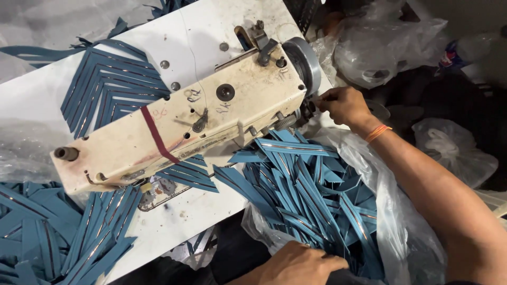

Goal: Stitching together fabric or synthetic strips to create shoe components using an industrial sewing machine.

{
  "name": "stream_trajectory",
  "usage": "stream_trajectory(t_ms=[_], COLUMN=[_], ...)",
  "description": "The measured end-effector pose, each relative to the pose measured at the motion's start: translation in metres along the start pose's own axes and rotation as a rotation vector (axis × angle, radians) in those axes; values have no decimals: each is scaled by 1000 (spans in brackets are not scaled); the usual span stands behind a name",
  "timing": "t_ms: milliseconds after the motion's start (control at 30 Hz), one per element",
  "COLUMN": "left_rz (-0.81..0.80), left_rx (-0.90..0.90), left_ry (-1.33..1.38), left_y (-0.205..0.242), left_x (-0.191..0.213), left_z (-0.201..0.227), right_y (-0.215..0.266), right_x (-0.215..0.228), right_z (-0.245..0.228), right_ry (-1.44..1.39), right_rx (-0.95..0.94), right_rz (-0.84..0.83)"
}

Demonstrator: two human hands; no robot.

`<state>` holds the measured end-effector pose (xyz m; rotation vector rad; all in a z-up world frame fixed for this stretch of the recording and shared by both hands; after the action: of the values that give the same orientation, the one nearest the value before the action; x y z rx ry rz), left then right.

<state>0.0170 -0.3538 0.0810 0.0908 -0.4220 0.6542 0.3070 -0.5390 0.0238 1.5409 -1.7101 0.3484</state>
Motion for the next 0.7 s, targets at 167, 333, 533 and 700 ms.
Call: stream_trajectory(t_ms=[167, 333, 533, 700], left_rz=[-16, -64, -110, 53], left_rx=[105, 29, 71, 149], left_ry=[-15, -79, -39, -37], left_y=[-2, 11, 7, -3], left_x=[21, 6, 11, 49], left_z=[3, -9, -2, 12], right_y=[-28, 2, 0, -88], right_x=[-10, 6, 6, -40], right_z=[17, -11, -2, 56], right_ry=[-63, -81, 13, 66], right_rx=[0, 49, -6, 108], right_rz=[-47, -86, -54, -56])
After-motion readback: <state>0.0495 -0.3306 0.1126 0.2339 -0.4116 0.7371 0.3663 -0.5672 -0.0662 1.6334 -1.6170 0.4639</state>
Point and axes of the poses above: each hand's wrist, its own y-axis away from the middle knuckle, its own x-axis out of the back of the hand, z = x × y, the point moved 5 cm from there along -y, towards the middle knuckle, and after that the axes turned 11 degrees about z, right-handed, at the moved point
